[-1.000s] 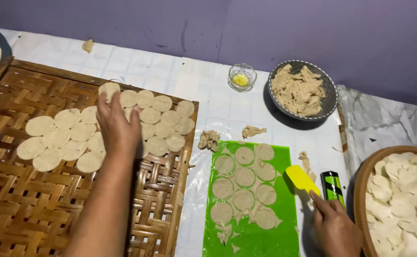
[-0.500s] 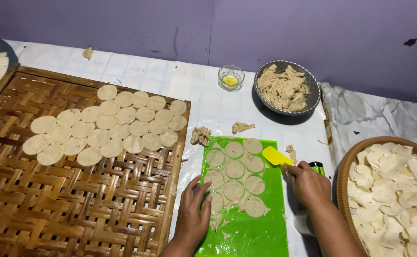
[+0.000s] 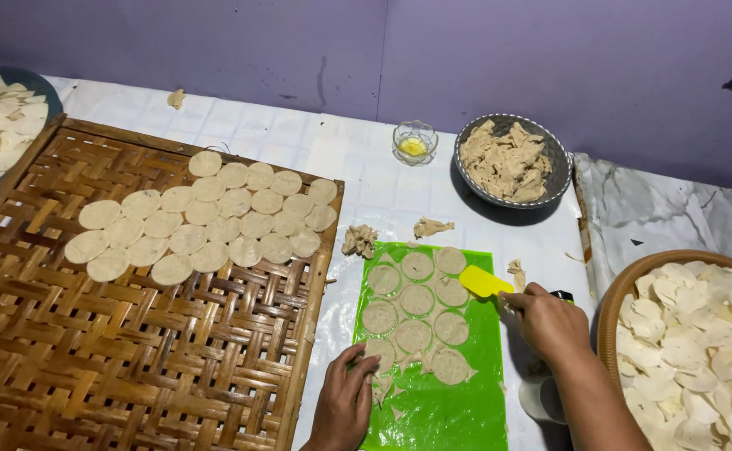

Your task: Arranging prepared dough discs on a drying tray and rolling out new dough with a pin.

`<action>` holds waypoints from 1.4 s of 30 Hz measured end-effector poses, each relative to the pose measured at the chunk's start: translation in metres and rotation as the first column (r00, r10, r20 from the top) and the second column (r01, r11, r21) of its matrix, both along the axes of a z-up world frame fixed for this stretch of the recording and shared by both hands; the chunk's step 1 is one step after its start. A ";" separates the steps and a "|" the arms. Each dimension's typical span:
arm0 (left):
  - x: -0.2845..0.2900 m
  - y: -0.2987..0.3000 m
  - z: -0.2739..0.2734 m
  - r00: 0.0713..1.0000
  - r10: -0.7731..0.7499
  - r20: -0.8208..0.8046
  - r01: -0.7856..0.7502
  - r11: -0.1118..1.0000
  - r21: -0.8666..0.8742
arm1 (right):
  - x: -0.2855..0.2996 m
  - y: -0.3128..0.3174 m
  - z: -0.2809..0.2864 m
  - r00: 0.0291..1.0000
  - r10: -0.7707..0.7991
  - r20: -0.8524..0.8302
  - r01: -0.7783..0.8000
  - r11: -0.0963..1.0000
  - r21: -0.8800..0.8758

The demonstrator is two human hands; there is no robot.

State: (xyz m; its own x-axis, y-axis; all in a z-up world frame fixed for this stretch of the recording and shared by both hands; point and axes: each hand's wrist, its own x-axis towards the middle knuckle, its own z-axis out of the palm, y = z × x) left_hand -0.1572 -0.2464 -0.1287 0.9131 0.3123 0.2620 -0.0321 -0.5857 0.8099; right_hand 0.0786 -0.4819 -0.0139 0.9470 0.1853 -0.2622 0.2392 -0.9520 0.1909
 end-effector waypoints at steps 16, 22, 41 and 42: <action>0.012 0.004 0.026 0.996 0.084 0.025 -0.079 0.985 -0.155 | -0.001 0.010 -0.016 0.984 -0.170 0.054 0.101 0.784 0.613; 0.070 0.023 0.039 0.996 0.086 0.028 -0.051 0.784 -0.618 | -0.038 0.012 0.017 0.980 0.084 0.181 -0.193 0.628 0.754; 0.089 0.098 0.061 0.954 0.069 -0.291 -0.276 0.581 -0.766 | -0.080 0.036 -0.023 0.963 0.271 0.009 -0.271 0.960 0.073; 0.087 0.115 0.078 0.954 0.082 -0.288 -0.281 0.580 -0.765 | -0.067 0.021 -0.049 0.959 0.282 0.013 -0.282 0.956 0.075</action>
State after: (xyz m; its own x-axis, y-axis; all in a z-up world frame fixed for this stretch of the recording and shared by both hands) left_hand -0.0705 -0.1312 -0.0507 0.8109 0.4680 -0.3512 0.2185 0.3146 0.9237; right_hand 0.0115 -0.4607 -0.0630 0.8538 0.4641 -0.2357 0.4998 -0.8575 0.1221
